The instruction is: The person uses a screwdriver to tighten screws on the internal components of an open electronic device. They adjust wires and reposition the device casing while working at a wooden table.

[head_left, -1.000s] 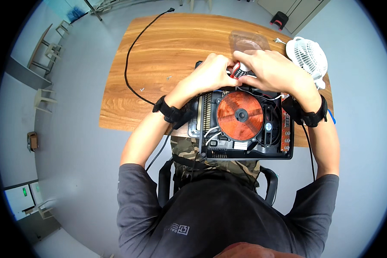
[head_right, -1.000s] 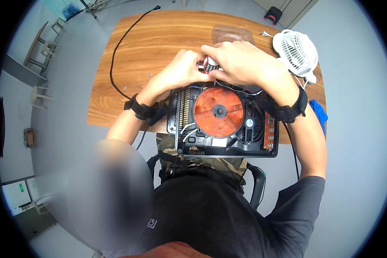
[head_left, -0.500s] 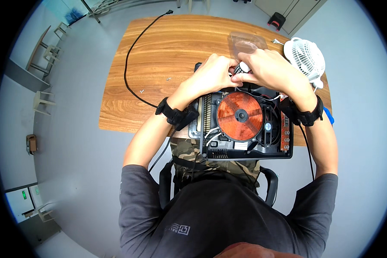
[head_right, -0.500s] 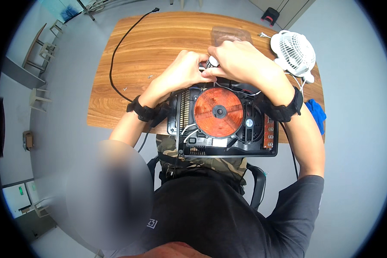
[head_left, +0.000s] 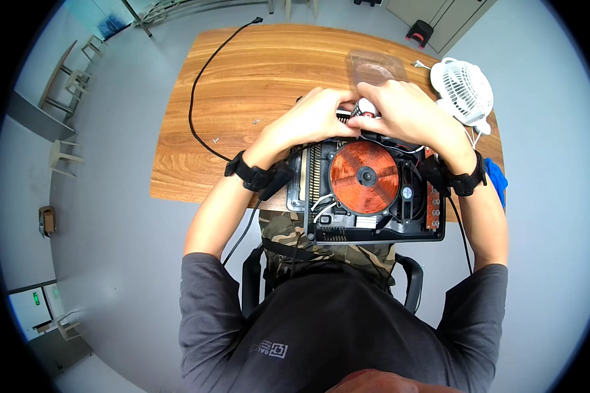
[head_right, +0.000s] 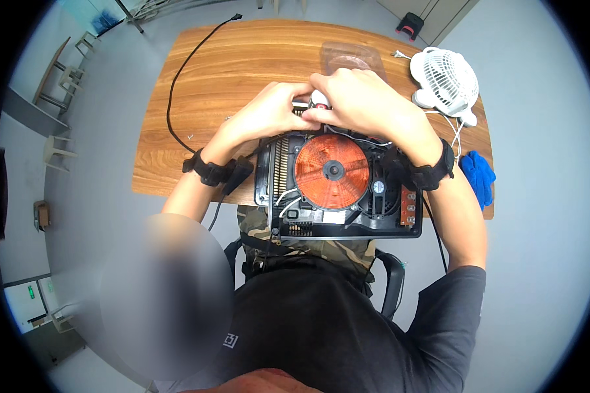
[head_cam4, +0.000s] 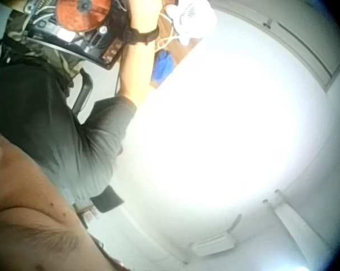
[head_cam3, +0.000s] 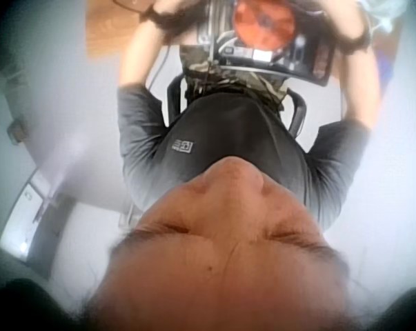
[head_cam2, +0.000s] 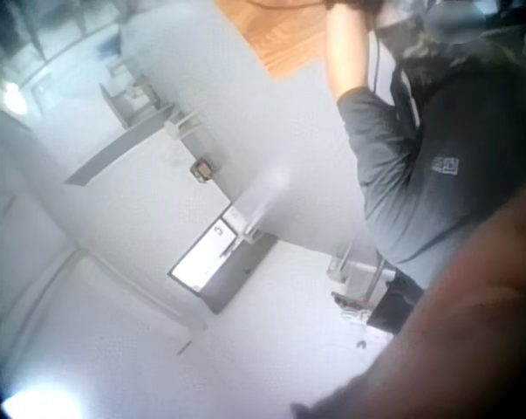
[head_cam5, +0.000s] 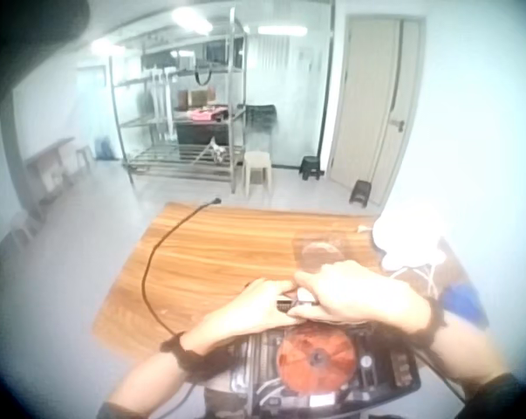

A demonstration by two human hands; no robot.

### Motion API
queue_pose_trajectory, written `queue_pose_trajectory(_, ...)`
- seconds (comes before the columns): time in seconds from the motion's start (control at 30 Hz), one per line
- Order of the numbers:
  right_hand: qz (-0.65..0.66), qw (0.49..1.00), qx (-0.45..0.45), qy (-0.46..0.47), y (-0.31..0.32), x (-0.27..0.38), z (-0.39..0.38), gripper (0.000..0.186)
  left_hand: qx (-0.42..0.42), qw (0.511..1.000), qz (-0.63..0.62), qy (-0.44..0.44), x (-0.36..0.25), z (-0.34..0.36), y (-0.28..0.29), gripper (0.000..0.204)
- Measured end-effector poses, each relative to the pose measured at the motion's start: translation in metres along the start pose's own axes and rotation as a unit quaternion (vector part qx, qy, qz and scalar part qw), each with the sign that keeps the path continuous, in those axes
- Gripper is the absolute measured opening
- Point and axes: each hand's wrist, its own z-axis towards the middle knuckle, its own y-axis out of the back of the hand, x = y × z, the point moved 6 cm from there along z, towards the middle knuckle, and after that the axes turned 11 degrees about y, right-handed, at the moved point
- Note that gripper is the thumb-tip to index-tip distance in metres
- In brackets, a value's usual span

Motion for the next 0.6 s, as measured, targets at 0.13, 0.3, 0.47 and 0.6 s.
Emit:
queue_pose_trajectory(0.13, 0.004, 1.0, -0.017, -0.01, 0.005, -0.006, -0.014, 0.047, -0.012, 0.994, 0.111, 0.0, 0.029, -0.019, -0.007, 0.044)
queue_pose_trajectory(0.3, 0.02, 1.0, 0.002, -0.023, 0.003, -0.008, -0.018, 0.047, 0.03, 0.979, 0.186, 0.073, 0.044, -0.032, -0.023, 0.023)
queue_pose_trajectory(0.47, 0.001, 0.995, -0.098, -0.01, 0.04, -0.003, -0.019, 0.045, 0.017, 0.981, 0.184, 0.066, 0.045, -0.03, -0.025, 0.019)
queue_pose_trajectory(0.6, 0.041, 0.988, -0.134, -0.068, 0.054, -0.02, -0.036, 0.041, 0.041, 0.98, 0.175, 0.091, 0.048, -0.029, -0.026, 0.019)
